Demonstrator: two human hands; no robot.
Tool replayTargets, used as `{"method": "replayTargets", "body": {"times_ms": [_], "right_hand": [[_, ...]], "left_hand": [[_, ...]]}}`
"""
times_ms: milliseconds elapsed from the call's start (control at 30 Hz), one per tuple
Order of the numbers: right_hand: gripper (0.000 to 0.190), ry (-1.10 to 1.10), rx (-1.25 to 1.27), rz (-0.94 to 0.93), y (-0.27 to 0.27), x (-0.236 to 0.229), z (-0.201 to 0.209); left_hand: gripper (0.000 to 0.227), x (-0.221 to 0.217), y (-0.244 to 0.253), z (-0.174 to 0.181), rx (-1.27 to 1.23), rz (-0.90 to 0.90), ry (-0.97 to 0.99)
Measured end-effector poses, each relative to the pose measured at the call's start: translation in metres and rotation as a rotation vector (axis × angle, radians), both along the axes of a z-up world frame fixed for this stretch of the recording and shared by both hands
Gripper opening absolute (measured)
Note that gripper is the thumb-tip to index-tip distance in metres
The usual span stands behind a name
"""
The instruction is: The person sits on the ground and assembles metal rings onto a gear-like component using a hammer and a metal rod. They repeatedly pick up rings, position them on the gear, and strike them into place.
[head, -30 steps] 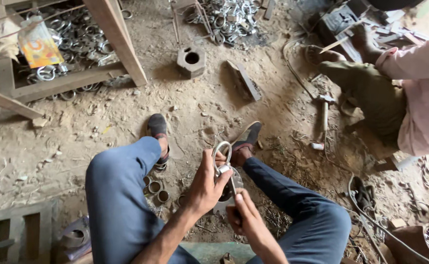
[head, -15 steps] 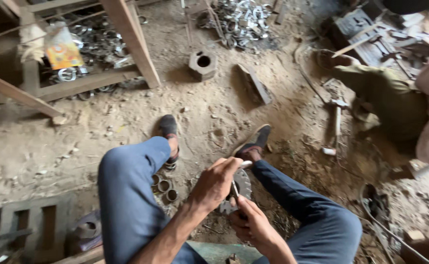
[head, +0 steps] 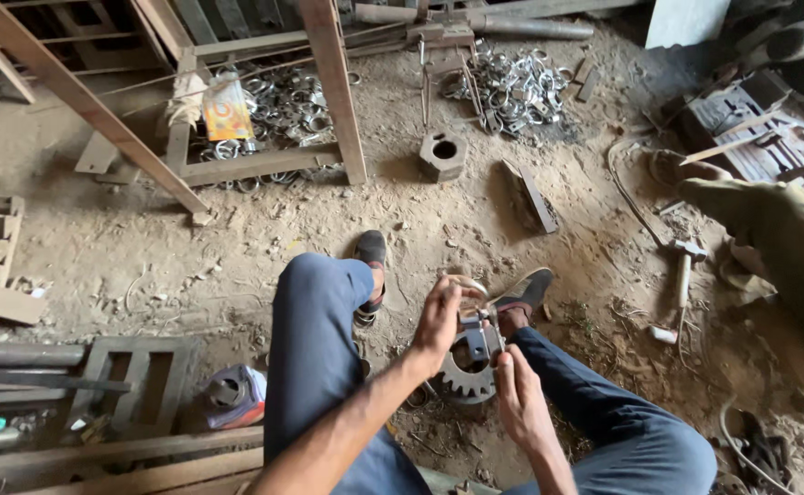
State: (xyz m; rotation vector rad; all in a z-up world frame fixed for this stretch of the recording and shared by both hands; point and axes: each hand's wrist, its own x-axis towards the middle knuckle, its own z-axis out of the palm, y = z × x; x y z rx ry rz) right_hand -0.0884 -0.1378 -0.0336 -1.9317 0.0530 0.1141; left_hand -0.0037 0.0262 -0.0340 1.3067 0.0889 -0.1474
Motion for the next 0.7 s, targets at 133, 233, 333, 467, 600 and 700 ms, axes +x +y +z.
{"method": "replayTargets", "body": {"times_ms": [133, 233, 333, 467, 600, 700], "right_hand": [[0.036, -0.042, -0.056, -0.073, -0.005, -0.003, 0.002], [0.034, -0.087, -0.046, -0.148, -0.008, -0.005, 0.003], [0.034, -0.218, 0.015, -0.188, -0.010, -0.008, -0.001], [0.034, -0.307, 0.170, -0.182, -0.020, -0.004, -0.003], [0.036, -0.114, 0.196, -0.256, -0.018, -0.006, -0.001], [0.020, 0.054, 0.439, -0.311, -0.006, -0.010, 0.005]], "left_hand": [[0.034, 0.004, 0.020, -0.028, -0.206, 0.028, 0.442], [0.018, -0.003, 0.024, -0.030, -0.238, -0.020, 0.405], [0.024, -0.023, 0.026, -0.005, -0.345, -0.056, 0.380], [0.021, -0.045, 0.025, 0.042, -0.407, 0.002, 0.545], [0.025, -0.048, 0.027, 0.055, -0.481, -0.112, 0.370], [0.031, -0.039, 0.022, 0.040, -0.319, -0.173, 0.270]]}}
